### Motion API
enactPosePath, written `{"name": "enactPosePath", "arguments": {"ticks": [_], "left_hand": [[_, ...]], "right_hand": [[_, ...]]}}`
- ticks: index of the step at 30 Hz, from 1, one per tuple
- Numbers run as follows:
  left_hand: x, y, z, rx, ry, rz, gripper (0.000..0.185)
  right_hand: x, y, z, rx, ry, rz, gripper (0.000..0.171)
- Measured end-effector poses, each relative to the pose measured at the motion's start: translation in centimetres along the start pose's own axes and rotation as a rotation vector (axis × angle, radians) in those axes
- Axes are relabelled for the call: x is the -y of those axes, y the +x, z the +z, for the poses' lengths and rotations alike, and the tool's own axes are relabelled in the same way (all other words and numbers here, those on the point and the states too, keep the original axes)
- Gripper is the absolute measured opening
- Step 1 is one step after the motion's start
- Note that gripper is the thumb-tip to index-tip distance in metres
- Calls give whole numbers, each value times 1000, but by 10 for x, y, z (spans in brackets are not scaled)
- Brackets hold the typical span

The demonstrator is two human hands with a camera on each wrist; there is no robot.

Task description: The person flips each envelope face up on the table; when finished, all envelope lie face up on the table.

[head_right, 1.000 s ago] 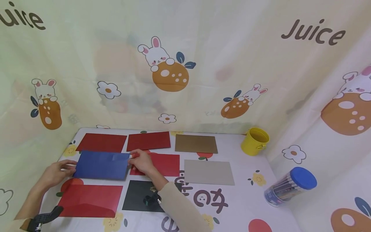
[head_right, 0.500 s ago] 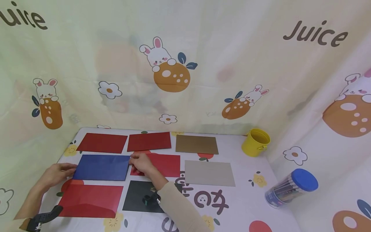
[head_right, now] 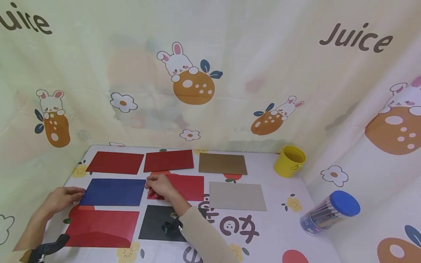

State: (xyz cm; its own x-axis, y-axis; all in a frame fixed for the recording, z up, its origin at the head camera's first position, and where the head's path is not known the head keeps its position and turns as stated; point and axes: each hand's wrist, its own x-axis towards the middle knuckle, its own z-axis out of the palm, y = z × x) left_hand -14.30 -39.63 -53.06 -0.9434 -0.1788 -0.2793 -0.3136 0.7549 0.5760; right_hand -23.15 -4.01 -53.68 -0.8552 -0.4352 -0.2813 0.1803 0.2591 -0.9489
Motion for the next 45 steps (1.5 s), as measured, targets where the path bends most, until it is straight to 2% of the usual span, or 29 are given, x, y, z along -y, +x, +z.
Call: {"name": "enactPosePath", "arguments": {"ticks": [5,10,15,21,27,33,39,45], "left_hand": [[-1,2,2,0,2,18,46],[-12,6,6,-46,13,103,46],[-39,16,20,-73,-37,221,37],[-84,32,40,-107,-95,338,34],[-126,49,56,-83,-163,340,43],[-152,64,72,-51,-212,327,51],[-163,68,86,-16,-210,319,54],[-171,69,95,25,-205,330,56]], "right_hand": [[-2,-1,-5,11,-7,-10,32],[-4,-1,-18,27,-23,-27,34],[-7,2,-43,-2,-19,-41,33],[-2,8,-83,-72,1,-52,37],[2,19,-130,-215,-23,-61,38],[-3,28,-162,-323,-6,-44,37],[-9,27,-168,-295,-31,12,39],[-18,27,-168,-285,-8,38,38]]}}
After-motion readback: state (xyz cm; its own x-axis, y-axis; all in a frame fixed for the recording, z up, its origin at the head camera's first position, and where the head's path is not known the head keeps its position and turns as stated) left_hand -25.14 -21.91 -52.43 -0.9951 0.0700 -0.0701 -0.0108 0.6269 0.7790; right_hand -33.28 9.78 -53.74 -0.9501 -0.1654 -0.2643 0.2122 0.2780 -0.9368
